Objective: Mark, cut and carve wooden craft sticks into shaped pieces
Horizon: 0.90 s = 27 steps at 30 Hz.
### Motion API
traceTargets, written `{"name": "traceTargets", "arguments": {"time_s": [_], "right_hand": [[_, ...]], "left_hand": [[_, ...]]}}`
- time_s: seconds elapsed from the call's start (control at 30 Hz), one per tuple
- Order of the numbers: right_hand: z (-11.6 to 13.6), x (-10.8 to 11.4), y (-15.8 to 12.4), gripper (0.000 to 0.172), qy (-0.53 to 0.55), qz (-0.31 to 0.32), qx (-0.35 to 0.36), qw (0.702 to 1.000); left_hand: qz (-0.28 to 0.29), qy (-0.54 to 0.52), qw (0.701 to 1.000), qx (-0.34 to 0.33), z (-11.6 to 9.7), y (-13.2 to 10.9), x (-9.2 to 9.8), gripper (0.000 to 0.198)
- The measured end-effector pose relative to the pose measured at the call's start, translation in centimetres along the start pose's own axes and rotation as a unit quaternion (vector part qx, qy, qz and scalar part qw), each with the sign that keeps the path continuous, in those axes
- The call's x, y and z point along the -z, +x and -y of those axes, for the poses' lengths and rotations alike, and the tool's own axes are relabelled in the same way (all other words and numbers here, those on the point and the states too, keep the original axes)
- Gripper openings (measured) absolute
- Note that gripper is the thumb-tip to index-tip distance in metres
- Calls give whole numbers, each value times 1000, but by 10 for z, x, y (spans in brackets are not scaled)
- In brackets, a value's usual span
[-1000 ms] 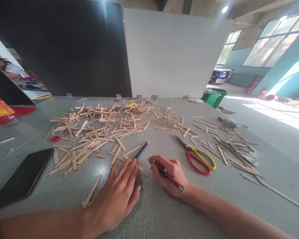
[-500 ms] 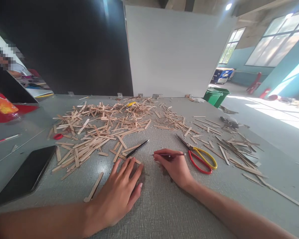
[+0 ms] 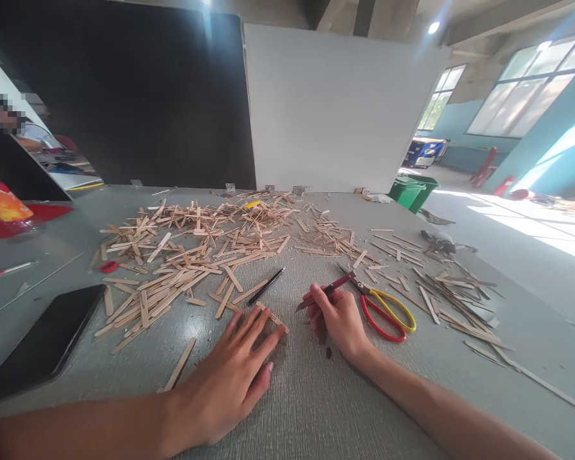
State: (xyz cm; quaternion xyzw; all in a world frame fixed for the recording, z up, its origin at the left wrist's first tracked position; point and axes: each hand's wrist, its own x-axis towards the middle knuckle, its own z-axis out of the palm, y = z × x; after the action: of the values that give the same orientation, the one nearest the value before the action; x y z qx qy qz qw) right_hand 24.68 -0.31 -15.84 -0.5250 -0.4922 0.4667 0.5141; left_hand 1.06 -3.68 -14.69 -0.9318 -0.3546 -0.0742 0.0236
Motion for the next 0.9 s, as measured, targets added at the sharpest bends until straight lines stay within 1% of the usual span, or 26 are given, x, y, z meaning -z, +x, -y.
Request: {"name": "traceTargets", "arguments": {"time_s": [0.2, 0.33, 0.4, 0.47, 0.53, 0.6, 0.73, 0.8, 0.9], "right_hand": [[-1, 0, 2, 58, 2, -4, -6, 1000], [-3, 0, 1, 54, -56, 20, 1, 998], [-4, -2, 0, 46, -92, 36, 3, 995], [-3, -4, -2, 33, -120, 50, 11, 991], [-2, -5, -4, 22, -155, 64, 38, 985], [1, -6, -5, 17, -187, 76, 72, 977], [5, -5, -8, 16, -225, 121, 120, 959], [6, -5, -9, 22, -231, 142, 131, 954], [7, -4, -10, 29, -235, 152, 139, 950]], "left_hand": [[2, 6, 998, -68, 1, 0, 1, 47], [1, 6, 998, -63, 0, 0, 2, 47], [5, 3, 998, -62, 0, 2, 3, 46], [15, 0, 997, -73, 0, 4, 5, 46], [22, -6, 996, -84, 0, 7, 7, 45], [21, -13, 996, -85, 0, 7, 8, 44], [14, -27, 996, -79, 0, 6, 4, 46], [13, -33, 996, -77, 0, 5, 3, 48], [13, -30, 996, -81, 1, 4, 2, 51]]}}
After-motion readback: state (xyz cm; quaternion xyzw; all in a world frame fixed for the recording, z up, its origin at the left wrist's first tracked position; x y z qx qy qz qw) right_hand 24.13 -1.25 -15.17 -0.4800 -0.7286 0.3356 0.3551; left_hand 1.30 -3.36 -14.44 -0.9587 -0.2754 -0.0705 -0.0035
